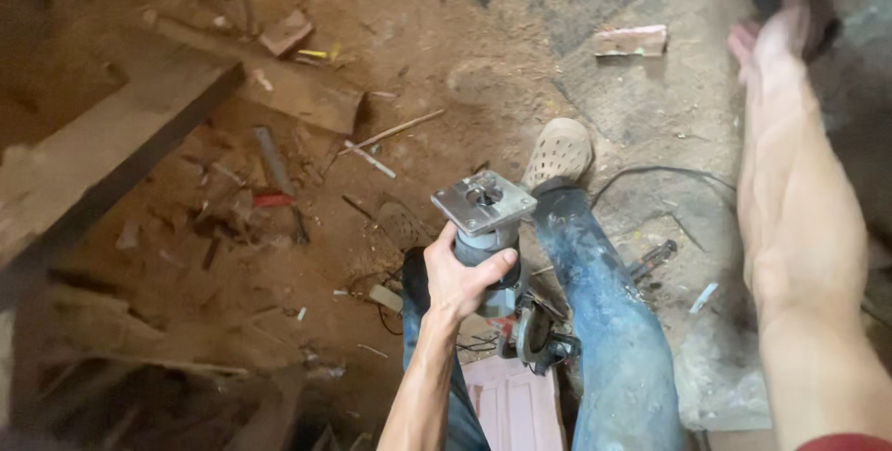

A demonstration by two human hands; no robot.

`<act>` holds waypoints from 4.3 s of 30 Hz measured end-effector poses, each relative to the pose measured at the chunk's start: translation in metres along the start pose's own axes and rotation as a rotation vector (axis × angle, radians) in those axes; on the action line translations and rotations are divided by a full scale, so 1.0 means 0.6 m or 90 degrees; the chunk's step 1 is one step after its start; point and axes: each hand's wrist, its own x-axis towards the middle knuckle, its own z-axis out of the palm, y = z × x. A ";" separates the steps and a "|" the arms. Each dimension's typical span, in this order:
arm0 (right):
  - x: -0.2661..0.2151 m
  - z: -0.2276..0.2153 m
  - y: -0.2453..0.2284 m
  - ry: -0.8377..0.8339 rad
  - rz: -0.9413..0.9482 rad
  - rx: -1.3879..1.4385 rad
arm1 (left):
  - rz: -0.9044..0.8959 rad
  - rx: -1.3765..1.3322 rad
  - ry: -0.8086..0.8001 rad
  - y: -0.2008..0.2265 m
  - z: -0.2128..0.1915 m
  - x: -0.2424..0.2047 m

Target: The person uses a handheld router to shape the edge of a long wooden plank. They move the router along the plank's length, pause to adjust the tool, and continue routing. The person also briefly handles a hammer and a pink door panel before resuming work on the plank.

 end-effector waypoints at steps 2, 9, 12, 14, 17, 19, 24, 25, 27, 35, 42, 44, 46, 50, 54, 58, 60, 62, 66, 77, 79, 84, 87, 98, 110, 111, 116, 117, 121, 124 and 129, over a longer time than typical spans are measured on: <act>-0.071 0.001 0.014 0.017 -0.004 0.043 | 0.003 0.015 -0.005 0.013 -0.015 -0.025; -0.481 -0.058 0.063 -0.312 -0.183 -0.060 | 0.038 -0.021 -0.067 0.049 -0.118 -0.183; -0.700 -0.102 0.070 -0.499 -0.176 -0.073 | 0.050 -0.077 -0.110 0.053 -0.192 -0.273; -0.836 -0.115 0.081 -0.519 -0.194 -0.121 | 0.086 -0.062 -0.119 0.047 -0.254 -0.336; -1.032 -0.122 0.113 -0.531 -0.295 -0.201 | 0.137 -0.030 -0.121 0.027 -0.359 -0.431; -1.155 -0.116 0.144 -0.543 -0.390 -0.253 | 0.181 -0.021 -0.125 0.005 -0.442 -0.499; -1.428 -0.093 0.214 -0.573 -0.609 -0.418 | 0.259 0.011 -0.109 -0.067 -0.645 -0.661; -1.475 -0.086 0.231 -0.593 -0.632 -0.437 | 0.261 0.018 -0.101 -0.086 -0.680 -0.694; -1.559 -0.062 0.260 -0.635 -0.692 -0.476 | 0.277 0.028 -0.081 -0.115 -0.742 -0.751; -1.724 0.014 0.303 -0.682 -0.607 -0.608 | 0.335 -0.036 -0.030 -0.214 -0.866 -0.824; -1.781 0.066 0.304 -0.578 -0.679 -0.759 | 0.362 -0.159 0.008 -0.261 -0.898 -0.816; -1.793 0.081 0.306 -0.615 -0.656 -0.666 | 0.378 -0.164 0.002 -0.264 -0.901 -0.809; -1.803 0.086 0.310 -0.619 -0.678 -0.691 | 0.393 -0.178 -0.011 -0.270 -0.901 -0.805; -1.818 0.095 0.312 -0.605 -0.753 -0.831 | 0.400 -0.240 -0.070 -0.278 -0.900 -0.784; -1.817 0.107 0.309 -0.583 -0.793 -0.884 | 0.402 -0.270 -0.134 -0.284 -0.900 -0.758; -1.813 0.108 0.310 -0.620 -0.798 -0.831 | 0.389 -0.276 -0.158 -0.290 -0.898 -0.748; -1.811 0.104 0.313 -0.620 -0.741 -0.779 | 0.388 -0.288 -0.170 -0.292 -0.895 -0.746; -1.813 0.100 0.316 -0.619 -0.770 -0.788 | 0.393 -0.282 -0.173 -0.294 -0.891 -0.746; -1.821 0.096 0.321 -0.617 -0.808 -0.816 | 0.402 -0.262 -0.165 -0.298 -0.889 -0.743; -1.798 0.069 0.335 -0.607 -0.749 -0.799 | 0.397 -0.255 -0.168 -0.314 -0.872 -0.755; -1.793 0.069 0.332 -0.593 -0.768 -0.819 | 0.396 -0.264 -0.180 -0.319 -0.871 -0.755; -1.811 0.059 0.318 -0.568 -0.751 -0.619 | 0.409 -0.265 -0.193 -0.321 -0.872 -0.757; -1.822 0.059 0.326 -0.550 -1.014 -0.866 | 0.403 -0.273 -0.206 -0.321 -0.869 -0.762; -1.814 0.040 0.311 -0.483 -0.798 -0.744 | 0.425 -0.270 -0.231 -0.310 -0.874 -0.761; -1.790 0.021 0.311 -0.536 -0.718 -0.702 | 0.412 -0.195 -0.210 -0.293 -0.878 -0.759; -1.788 0.017 0.316 -0.530 -0.719 -0.671 | 0.400 -0.216 -0.224 -0.297 -0.878 -0.762; -1.780 0.017 0.328 -0.590 -0.768 -0.783 | 0.436 -0.189 -0.228 -0.287 -0.883 -0.757; -1.779 0.012 0.326 -0.541 -0.768 -0.825 | 0.416 -0.191 -0.233 -0.290 -0.878 -0.761; -1.778 0.013 0.315 -0.605 -0.728 -0.682 | 0.433 -0.182 -0.203 -0.282 -0.882 -0.758; -1.778 0.009 0.325 -0.570 -0.788 -0.740 | 0.418 -0.239 -0.237 -0.286 -0.876 -0.765; -1.764 0.005 0.331 -0.547 -0.670 -0.759 | 0.381 -0.205 -0.223 -0.285 -0.872 -0.767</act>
